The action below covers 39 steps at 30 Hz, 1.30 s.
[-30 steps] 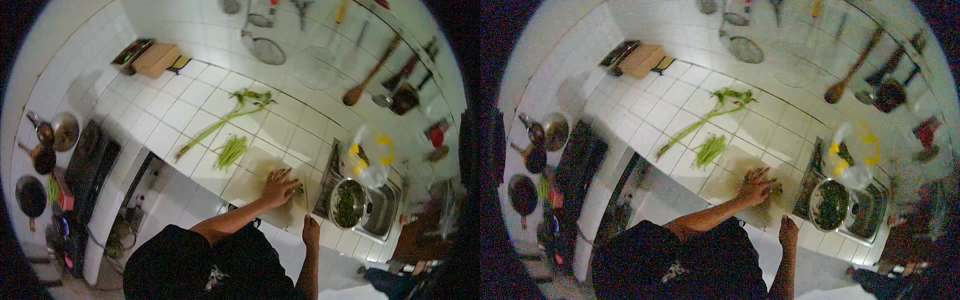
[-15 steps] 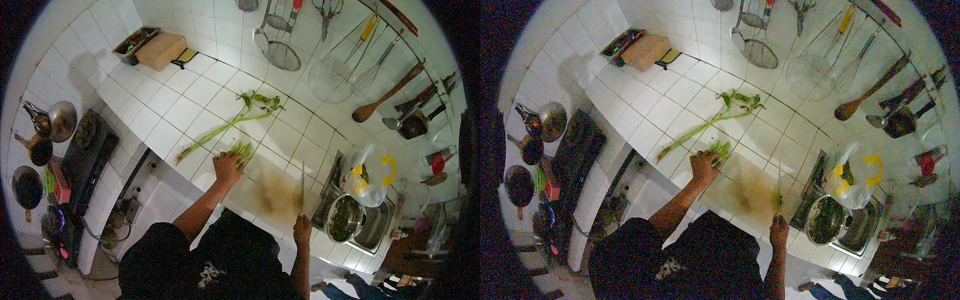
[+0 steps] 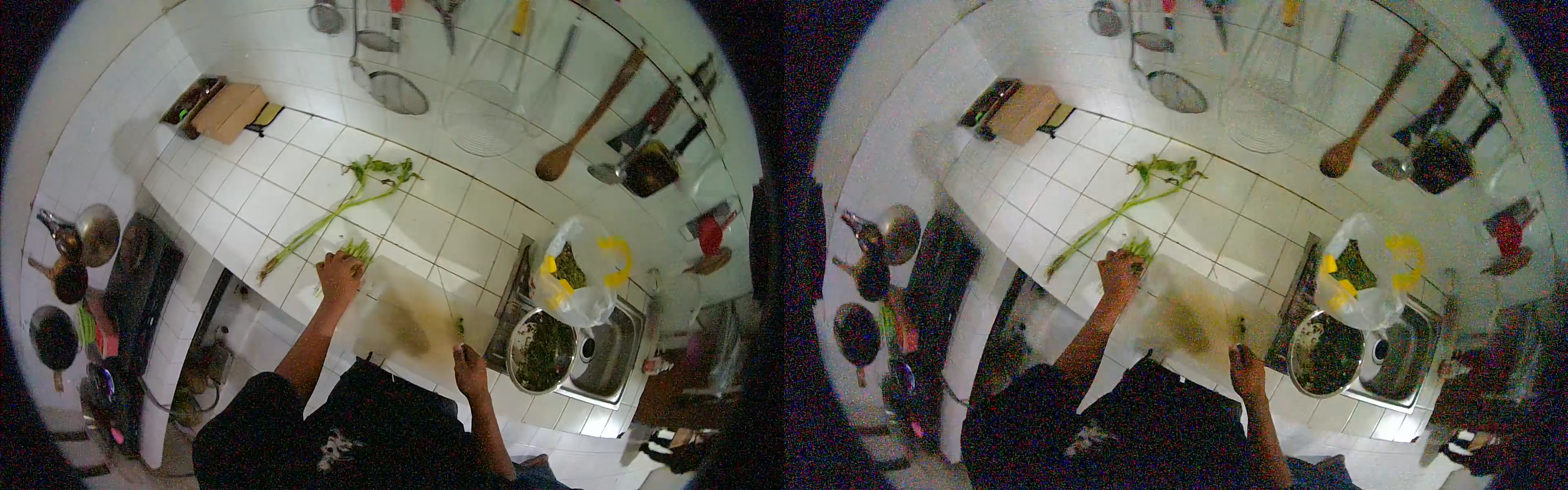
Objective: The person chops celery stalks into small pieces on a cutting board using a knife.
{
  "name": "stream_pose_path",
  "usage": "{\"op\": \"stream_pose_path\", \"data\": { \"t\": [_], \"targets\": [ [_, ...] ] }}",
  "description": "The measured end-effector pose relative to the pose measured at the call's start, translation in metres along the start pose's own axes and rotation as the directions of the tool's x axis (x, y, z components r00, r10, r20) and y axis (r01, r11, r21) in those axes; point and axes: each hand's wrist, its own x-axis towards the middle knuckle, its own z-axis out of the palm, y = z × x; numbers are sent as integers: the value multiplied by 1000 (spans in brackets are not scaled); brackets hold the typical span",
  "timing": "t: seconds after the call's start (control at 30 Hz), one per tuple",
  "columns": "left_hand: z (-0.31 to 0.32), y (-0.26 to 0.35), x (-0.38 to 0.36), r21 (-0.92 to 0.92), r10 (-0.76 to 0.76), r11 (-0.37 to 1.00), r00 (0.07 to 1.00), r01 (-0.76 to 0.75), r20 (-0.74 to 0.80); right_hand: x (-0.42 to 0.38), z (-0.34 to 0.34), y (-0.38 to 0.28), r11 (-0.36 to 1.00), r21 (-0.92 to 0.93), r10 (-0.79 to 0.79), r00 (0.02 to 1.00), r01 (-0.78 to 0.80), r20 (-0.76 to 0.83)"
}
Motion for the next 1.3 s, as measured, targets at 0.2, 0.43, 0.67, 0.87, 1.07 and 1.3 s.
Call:
{"op": "stream_pose_path", "data": {
  "t": [0.2,0.43,0.67,0.87,1.07,1.3],
  "targets": [
    [-4,32,-12,-344,226,904,967,-253,-119,-10,-13,11,992,-108,73,992,-62,104],
    [38,76,-61,-432,544,787,826,-440,150,-41,-8,-27,949,-105,312,931,-297,191],
    [51,72,-71,-395,517,792,856,-465,28,-70,24,-4,924,-87,382,913,-373,144],
    [54,70,-70,-418,520,793,850,-444,83,-71,32,-11,908,-122,414,902,-400,123],
    [52,72,-66,-374,545,808,819,-455,179,-42,39,-23,964,-228,175,973,-138,152],
    [31,78,-60,-497,450,816,865,-296,223,-57,50,13,935,-246,288,952,-255,108]
  ]
}}
